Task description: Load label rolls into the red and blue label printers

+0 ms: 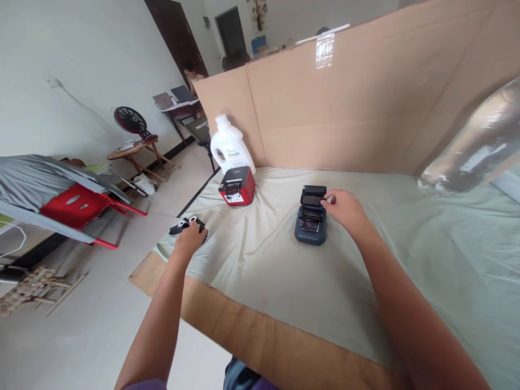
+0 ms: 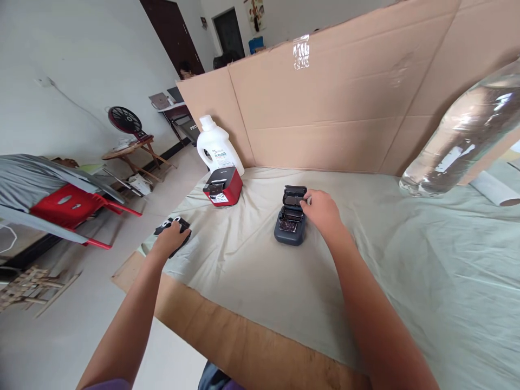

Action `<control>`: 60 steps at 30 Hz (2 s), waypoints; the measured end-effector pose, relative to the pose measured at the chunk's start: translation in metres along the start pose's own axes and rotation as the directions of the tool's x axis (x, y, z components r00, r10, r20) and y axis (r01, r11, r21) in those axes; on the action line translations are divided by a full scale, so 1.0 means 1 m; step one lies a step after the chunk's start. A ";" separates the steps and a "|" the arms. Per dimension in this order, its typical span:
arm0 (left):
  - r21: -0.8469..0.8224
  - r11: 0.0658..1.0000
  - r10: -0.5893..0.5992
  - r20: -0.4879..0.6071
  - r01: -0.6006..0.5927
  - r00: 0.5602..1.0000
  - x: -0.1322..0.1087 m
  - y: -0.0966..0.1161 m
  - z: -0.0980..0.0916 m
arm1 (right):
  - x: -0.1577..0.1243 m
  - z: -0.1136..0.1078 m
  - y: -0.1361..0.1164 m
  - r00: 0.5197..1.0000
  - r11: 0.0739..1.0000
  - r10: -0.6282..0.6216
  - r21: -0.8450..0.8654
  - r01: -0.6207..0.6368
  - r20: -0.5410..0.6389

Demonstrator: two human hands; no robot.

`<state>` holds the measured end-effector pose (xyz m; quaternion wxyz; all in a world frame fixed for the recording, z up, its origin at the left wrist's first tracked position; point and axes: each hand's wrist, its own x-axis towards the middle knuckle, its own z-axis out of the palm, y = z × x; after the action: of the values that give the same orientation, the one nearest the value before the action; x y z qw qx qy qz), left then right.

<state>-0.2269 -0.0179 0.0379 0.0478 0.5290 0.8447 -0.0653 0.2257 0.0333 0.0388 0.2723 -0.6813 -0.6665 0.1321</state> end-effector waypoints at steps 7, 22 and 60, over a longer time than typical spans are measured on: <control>0.033 0.999 -0.037 0.101 0.033 0.994 0.003 -0.004 0.003 | 0.002 -0.003 0.002 0.999 1.000 0.029 -0.011 -0.029 -0.017; -0.268 0.578 0.722 -0.274 -0.771 0.636 -0.109 0.191 0.004 | 0.002 0.021 0.030 0.995 0.870 -0.077 0.484 0.095 -0.057; -0.106 0.192 0.710 -0.672 -0.976 0.213 -0.096 0.221 0.073 | -0.036 0.048 0.024 0.981 0.706 -0.045 0.700 -0.103 0.189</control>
<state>0.0152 -0.0198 -0.0330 0.0046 0.8770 0.3421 0.3374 0.2175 0.0079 -0.0201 0.4448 -0.5194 -0.5771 0.4464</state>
